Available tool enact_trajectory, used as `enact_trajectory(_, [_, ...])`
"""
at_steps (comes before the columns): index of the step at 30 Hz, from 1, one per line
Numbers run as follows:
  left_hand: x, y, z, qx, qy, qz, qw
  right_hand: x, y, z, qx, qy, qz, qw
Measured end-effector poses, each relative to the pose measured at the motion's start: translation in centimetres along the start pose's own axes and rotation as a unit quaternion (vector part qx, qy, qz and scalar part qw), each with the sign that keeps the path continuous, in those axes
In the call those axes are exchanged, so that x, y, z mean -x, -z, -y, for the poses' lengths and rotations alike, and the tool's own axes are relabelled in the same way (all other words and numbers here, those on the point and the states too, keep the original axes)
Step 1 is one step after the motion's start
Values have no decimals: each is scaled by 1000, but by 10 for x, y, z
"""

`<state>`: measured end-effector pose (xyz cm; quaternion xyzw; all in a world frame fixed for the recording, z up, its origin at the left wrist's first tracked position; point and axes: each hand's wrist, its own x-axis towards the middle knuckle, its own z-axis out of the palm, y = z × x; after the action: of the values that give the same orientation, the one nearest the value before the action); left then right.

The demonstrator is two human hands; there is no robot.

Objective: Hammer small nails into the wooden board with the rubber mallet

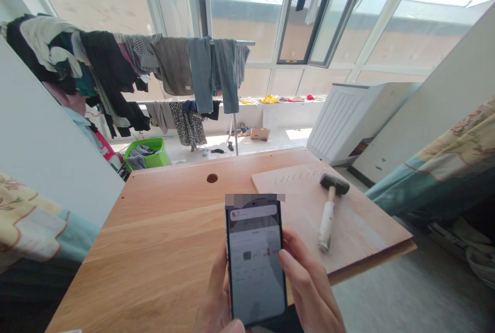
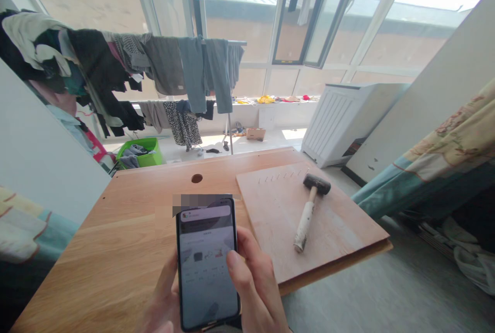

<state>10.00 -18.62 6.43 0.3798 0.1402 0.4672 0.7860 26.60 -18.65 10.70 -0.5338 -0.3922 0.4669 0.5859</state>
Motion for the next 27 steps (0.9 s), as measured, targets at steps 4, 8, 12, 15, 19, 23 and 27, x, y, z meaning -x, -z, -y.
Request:
enact_trajectory(4, [0,-1,0,-2,3,1,1000,-3,-4,5,19,6,37,999])
enact_trajectory(8, [0,-3,0,-3,-12,11,1000,1,-2,-1,12,5,10,1000])
enact_trajectory(12, [-2,-9,-2,2,-17,11,1000,7,7,-20,-5,2,-34,999])
enact_trajectory(15, [-4,-13,-4,9,-24,6,1000,5,11,-30,-5,-9,-24,1000])
enact_trajectory(19, [-5,-14,-4,10,-25,6,1000,1,10,-32,-14,-21,-16,1000])
enact_trajectory(23, [-5,-14,-4,5,-33,5,999,2,7,-31,-24,-24,-22,999])
enact_trajectory(27, [-6,-15,-6,4,-30,5,1000,1,8,-28,-22,-16,-3,1000])
